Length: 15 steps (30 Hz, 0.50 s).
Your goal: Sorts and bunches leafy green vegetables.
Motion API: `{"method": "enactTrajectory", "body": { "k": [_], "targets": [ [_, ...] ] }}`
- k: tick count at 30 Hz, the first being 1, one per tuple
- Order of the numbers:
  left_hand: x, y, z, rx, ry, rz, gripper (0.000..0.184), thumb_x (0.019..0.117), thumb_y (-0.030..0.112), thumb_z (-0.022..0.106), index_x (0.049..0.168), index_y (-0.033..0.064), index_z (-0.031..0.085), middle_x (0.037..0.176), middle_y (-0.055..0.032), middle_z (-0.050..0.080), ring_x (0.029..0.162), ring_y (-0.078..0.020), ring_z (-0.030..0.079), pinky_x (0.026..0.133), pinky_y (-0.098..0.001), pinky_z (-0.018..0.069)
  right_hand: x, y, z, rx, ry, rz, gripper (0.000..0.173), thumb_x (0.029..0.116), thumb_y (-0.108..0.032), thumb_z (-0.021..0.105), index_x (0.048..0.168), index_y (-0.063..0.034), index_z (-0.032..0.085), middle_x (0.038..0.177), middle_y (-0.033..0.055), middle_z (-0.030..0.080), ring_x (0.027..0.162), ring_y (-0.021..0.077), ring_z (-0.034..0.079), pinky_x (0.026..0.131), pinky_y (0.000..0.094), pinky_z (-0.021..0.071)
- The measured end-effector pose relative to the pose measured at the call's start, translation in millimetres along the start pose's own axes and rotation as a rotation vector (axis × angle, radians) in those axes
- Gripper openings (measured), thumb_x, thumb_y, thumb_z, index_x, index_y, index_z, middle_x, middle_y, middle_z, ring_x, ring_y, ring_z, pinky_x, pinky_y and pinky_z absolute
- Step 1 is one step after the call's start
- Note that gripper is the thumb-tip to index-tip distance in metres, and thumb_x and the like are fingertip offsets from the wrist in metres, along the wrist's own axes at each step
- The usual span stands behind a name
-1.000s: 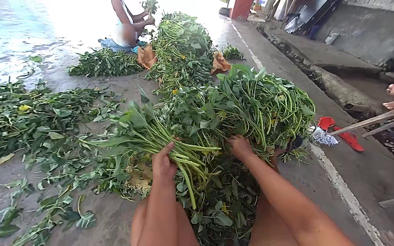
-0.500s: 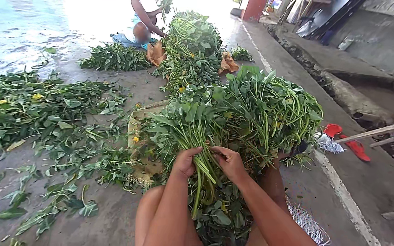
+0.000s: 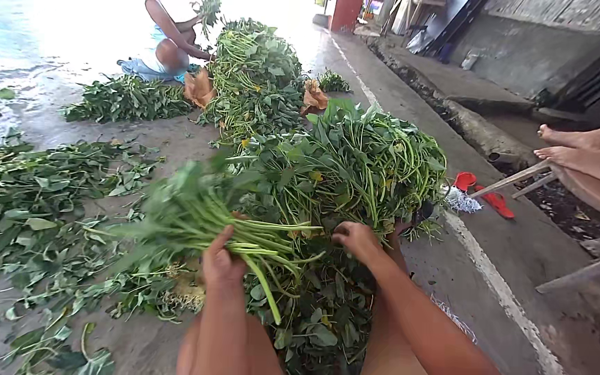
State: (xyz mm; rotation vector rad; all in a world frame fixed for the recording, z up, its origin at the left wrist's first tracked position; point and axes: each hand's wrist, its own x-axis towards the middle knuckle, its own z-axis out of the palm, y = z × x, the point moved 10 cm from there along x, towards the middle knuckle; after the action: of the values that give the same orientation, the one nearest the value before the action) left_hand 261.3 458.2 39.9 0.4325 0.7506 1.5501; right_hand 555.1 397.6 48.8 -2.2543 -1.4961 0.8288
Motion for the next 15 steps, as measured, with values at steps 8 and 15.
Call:
{"method": "enactTrajectory", "body": {
  "k": [8, 15],
  "targets": [
    [5.8, 18.5, -3.2, -0.065, 0.029, 0.006, 0.029, 0.1034, -0.003, 0.028, 0.106, 0.0061, 0.056, 0.09, -0.0026, 0.074, 0.083, -0.0114, 0.073, 0.071, -0.0271, 0.0625, 66.8, 35.1, -118.8, 0.058, 0.414, 0.043, 0.03, 0.1024, -0.016, 0.061, 0.128, -0.0024, 0.069, 0.129, 0.0228, 0.067, 0.124, 0.0391, 0.061, 0.108, 0.0573, 0.0431],
    [6.6, 0.0, 10.9, -0.052, -0.005, -0.117, 0.024, 0.1028, -0.003, 0.031, 0.107, 0.0041, 0.054, 0.09, -0.0075, 0.075, 0.083, -0.0165, 0.075, 0.072, -0.0312, 0.0639, 56.9, 29.6, -109.8, 0.623, 0.441, -0.014, 0.049, 0.0986, 0.002, 0.06, 0.146, -0.001, 0.049, 0.127, 0.0226, 0.061, 0.103, 0.0254, 0.063, 0.09, 0.0397, 0.0518]
  ]
}}
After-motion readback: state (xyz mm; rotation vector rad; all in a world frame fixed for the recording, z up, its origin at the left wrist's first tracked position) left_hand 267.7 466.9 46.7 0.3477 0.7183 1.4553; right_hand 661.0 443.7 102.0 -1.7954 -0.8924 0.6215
